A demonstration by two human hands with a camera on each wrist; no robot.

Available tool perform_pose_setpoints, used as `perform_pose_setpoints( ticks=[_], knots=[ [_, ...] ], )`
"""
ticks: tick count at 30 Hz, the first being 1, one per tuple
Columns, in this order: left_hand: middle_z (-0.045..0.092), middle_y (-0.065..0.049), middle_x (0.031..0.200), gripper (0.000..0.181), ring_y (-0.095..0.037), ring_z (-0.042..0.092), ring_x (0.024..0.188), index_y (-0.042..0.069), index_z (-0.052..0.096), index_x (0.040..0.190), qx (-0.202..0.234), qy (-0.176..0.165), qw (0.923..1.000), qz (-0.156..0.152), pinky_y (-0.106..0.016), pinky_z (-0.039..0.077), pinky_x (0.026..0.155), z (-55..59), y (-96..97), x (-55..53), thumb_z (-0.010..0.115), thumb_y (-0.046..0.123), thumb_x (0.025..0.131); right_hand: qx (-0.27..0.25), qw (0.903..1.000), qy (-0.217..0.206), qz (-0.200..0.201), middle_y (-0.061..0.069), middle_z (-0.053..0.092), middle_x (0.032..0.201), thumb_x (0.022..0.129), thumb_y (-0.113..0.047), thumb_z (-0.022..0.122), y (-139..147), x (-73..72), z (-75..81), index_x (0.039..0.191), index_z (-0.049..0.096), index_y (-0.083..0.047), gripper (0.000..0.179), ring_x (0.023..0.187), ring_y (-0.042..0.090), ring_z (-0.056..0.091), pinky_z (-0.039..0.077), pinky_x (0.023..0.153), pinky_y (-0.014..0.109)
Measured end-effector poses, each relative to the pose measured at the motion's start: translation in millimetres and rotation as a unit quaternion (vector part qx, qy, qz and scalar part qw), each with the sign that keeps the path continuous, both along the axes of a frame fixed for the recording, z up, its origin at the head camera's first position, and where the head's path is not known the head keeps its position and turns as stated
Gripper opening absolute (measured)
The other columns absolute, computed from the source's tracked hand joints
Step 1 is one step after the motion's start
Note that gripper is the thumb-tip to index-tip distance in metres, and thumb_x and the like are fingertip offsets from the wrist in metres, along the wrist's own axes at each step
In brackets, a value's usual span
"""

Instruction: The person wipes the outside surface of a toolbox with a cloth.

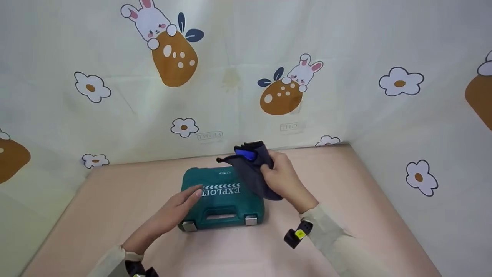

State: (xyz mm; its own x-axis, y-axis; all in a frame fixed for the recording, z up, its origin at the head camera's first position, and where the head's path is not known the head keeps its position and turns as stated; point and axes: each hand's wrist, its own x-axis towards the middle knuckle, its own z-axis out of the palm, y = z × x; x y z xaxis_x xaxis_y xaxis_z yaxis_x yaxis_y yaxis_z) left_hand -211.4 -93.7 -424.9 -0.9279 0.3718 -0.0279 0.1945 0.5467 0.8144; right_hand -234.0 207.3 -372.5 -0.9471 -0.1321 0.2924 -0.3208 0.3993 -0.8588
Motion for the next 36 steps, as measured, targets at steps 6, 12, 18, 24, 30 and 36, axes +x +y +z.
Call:
perform_pose_setpoints(
  ticks=[6,12,18,24,30,36],
  knots=[
    [0.026,-0.022,0.160,0.082,-0.038,0.034,0.143,0.004,0.014,0.161,0.310,-0.148,0.9388,-0.020,-0.054,0.034,0.110,9.4,40.7,-14.8,0.046,0.054,0.104,-0.054,0.9953,0.073,0.034,0.016,0.068,0.115,0.095,0.012,0.053,-69,8.3,-20.4,0.127,0.064,0.006,0.034,0.097,0.024,0.061,0.050,0.085,0.036],
    [0.048,-0.016,0.139,0.083,-0.029,0.050,0.123,0.006,0.028,0.151,0.426,-0.194,0.8816,0.062,-0.041,0.040,0.104,8.8,52.6,-17.6,0.067,0.051,0.095,0.082,0.9763,0.051,0.194,0.016,0.034,0.159,0.104,-0.013,0.057,-105,25.0,-37.1,0.160,0.022,0.000,0.068,0.138,0.020,0.042,0.036,0.109,0.040],
    [0.022,-0.017,0.161,0.087,-0.030,0.028,0.146,0.003,0.007,0.159,0.431,-0.209,0.8684,0.127,-0.043,0.024,0.116,-0.4,30.0,-25.7,0.060,0.041,0.101,0.134,0.9562,0.019,0.259,0.002,0.013,0.168,0.106,-0.034,0.056,-90,20.1,-53.2,0.162,0.024,-0.011,0.069,0.151,0.020,0.013,0.020,0.117,0.047],
    [0.031,-0.018,0.157,0.068,-0.030,0.033,0.142,0.000,0.019,0.158,0.434,-0.142,0.8739,0.167,-0.045,0.022,0.116,-0.9,-2.3,-37.5,0.054,0.025,0.105,0.212,0.9411,-0.015,0.263,0.007,0.019,0.167,0.104,-0.039,0.060,-60,12.4,-83.0,0.160,0.032,-0.009,0.069,0.152,0.029,0.010,0.017,0.116,0.056],
    [0.032,-0.016,0.158,0.066,-0.029,0.033,0.141,0.003,0.022,0.160,0.378,-0.076,0.8928,0.233,-0.045,0.021,0.117,0.8,-34.5,-46.3,0.051,0.030,0.107,0.295,0.9333,-0.005,0.204,0.012,0.017,0.167,0.099,-0.046,0.065,-33,4.0,-108.3,0.160,0.032,-0.008,0.079,0.151,0.040,0.001,0.010,0.115,0.062],
    [0.041,-0.015,0.156,0.059,-0.031,0.037,0.142,0.011,0.037,0.158,0.258,0.034,0.9269,0.271,-0.052,0.024,0.115,-19.5,-49.9,-58.6,0.050,0.039,0.108,0.306,0.9376,-0.012,0.165,0.010,0.009,0.169,0.093,-0.058,0.067,-23,-3.1,-118.2,0.163,0.023,-0.010,0.095,0.152,0.037,-0.006,0.014,0.115,0.061]
  ],
)
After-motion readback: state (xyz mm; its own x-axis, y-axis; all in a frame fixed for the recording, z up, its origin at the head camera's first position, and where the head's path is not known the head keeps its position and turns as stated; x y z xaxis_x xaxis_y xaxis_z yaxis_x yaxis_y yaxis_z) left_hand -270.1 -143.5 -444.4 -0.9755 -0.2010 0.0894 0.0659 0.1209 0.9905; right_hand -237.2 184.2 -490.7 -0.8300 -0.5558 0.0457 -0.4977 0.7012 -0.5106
